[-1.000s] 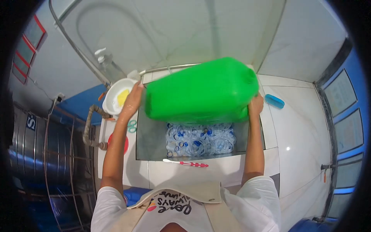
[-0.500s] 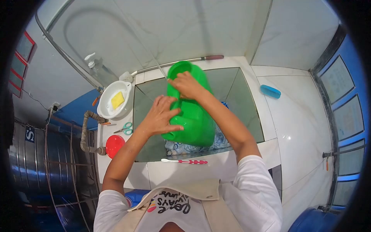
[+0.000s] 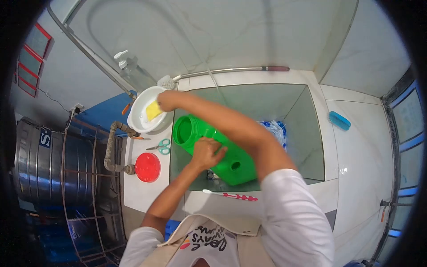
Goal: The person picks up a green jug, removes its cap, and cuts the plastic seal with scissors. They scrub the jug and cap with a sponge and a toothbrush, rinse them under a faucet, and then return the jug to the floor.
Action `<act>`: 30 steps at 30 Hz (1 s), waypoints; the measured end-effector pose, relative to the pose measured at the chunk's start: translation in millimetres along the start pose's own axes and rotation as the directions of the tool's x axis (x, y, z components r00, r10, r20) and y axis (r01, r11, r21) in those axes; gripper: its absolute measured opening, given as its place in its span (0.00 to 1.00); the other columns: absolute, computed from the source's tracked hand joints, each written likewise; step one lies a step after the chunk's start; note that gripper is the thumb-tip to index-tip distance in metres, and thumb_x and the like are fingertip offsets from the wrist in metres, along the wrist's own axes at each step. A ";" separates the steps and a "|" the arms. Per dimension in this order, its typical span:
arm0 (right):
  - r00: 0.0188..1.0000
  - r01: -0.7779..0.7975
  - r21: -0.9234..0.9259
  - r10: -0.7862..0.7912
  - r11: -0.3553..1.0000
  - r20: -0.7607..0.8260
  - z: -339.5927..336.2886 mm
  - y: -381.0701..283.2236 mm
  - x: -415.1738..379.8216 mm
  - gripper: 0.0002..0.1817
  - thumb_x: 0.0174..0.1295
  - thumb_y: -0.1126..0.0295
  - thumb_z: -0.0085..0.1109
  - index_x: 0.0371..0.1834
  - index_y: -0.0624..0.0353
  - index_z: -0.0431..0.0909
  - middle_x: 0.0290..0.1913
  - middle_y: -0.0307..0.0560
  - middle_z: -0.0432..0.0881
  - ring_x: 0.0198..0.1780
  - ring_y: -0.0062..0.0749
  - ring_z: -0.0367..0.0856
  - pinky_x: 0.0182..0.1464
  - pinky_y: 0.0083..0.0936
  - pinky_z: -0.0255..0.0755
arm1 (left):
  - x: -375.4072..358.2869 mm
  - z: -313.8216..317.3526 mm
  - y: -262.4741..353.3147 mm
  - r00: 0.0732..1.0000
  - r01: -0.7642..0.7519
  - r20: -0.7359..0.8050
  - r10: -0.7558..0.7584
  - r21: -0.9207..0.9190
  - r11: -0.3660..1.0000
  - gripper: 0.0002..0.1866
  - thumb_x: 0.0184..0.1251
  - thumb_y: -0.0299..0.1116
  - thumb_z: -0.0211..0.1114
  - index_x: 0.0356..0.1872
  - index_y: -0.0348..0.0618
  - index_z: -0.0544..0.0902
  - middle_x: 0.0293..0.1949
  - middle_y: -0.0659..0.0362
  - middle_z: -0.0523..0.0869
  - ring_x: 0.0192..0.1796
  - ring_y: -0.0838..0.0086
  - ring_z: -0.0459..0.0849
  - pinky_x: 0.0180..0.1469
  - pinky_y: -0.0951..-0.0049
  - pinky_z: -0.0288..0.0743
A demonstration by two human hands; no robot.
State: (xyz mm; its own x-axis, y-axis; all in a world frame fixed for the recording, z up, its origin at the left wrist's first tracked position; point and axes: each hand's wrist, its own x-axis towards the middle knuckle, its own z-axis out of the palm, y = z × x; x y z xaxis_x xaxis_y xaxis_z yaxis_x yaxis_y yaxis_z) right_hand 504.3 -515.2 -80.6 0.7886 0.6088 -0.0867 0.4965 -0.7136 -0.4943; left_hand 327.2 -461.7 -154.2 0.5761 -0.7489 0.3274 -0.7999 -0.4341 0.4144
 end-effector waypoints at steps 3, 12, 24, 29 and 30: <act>0.956 -0.160 0.069 0.172 0.985 -0.238 45.3 -31.5 58.7 0.32 0.53 0.44 0.57 0.60 0.44 0.70 0.62 0.64 0.65 0.57 0.58 0.70 0.55 0.47 0.66 | 3.5 -7.0 9.4 0.994 -0.107 -0.037 0.102 -0.168 0.980 0.12 0.52 0.41 0.64 0.26 0.41 0.82 0.24 0.50 0.82 0.30 0.57 0.80 0.34 0.59 0.72; 0.969 -0.179 -0.078 0.163 0.981 -0.185 67.0 -25.7 84.2 0.25 0.56 0.59 0.52 0.59 0.52 0.68 0.54 0.62 0.72 0.53 0.55 0.73 0.52 0.44 0.69 | -19.1 33.2 0.3 0.805 0.569 0.088 -0.587 -0.396 0.721 0.26 0.55 0.57 0.61 0.25 0.39 0.80 0.26 0.48 0.82 0.28 0.61 0.81 0.27 0.64 0.72; 0.680 -0.170 0.738 0.620 0.653 -0.392 -29.8 111.6 -361.7 0.27 0.56 0.58 0.46 0.60 0.53 0.65 0.46 0.41 0.72 0.42 0.24 0.68 0.43 0.22 0.64 | -28.5 -21.9 -11.6 0.776 0.516 0.038 -0.629 -0.611 0.600 0.25 0.70 0.49 0.48 0.21 0.37 0.74 0.20 0.66 0.72 0.24 0.82 0.67 0.25 0.73 0.59; 0.409 -0.147 0.811 0.782 0.566 -0.471 93.7 146.5 -381.0 0.23 0.60 0.53 0.47 0.48 0.60 0.72 0.44 0.48 0.75 0.47 0.39 0.71 0.50 0.34 0.65 | -39.7 -16.1 -8.8 0.709 0.499 0.039 -0.704 -0.734 0.462 0.23 0.69 0.47 0.50 0.20 0.40 0.72 0.20 0.65 0.70 0.25 0.81 0.67 0.27 0.74 0.60; 0.348 -0.270 0.571 0.632 0.775 -0.693 118.8 126.2 -360.8 0.19 0.61 0.56 0.47 0.46 0.60 0.74 0.43 0.51 0.76 0.46 0.42 0.72 0.50 0.37 0.64 | -37.3 -17.5 -4.6 0.673 0.479 0.014 -0.739 -0.770 0.422 0.24 0.68 0.46 0.52 0.17 0.40 0.70 0.20 0.65 0.68 0.25 0.80 0.65 0.28 0.72 0.60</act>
State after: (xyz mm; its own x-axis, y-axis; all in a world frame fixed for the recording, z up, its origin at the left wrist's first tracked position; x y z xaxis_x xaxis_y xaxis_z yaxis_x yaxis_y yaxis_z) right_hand 239.3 -783.7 -214.5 0.8391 -0.4794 0.2571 -0.0352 -0.5195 -0.8538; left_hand 312.4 -423.0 -153.5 0.9768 -0.1904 -0.0980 0.0684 -0.1566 0.9853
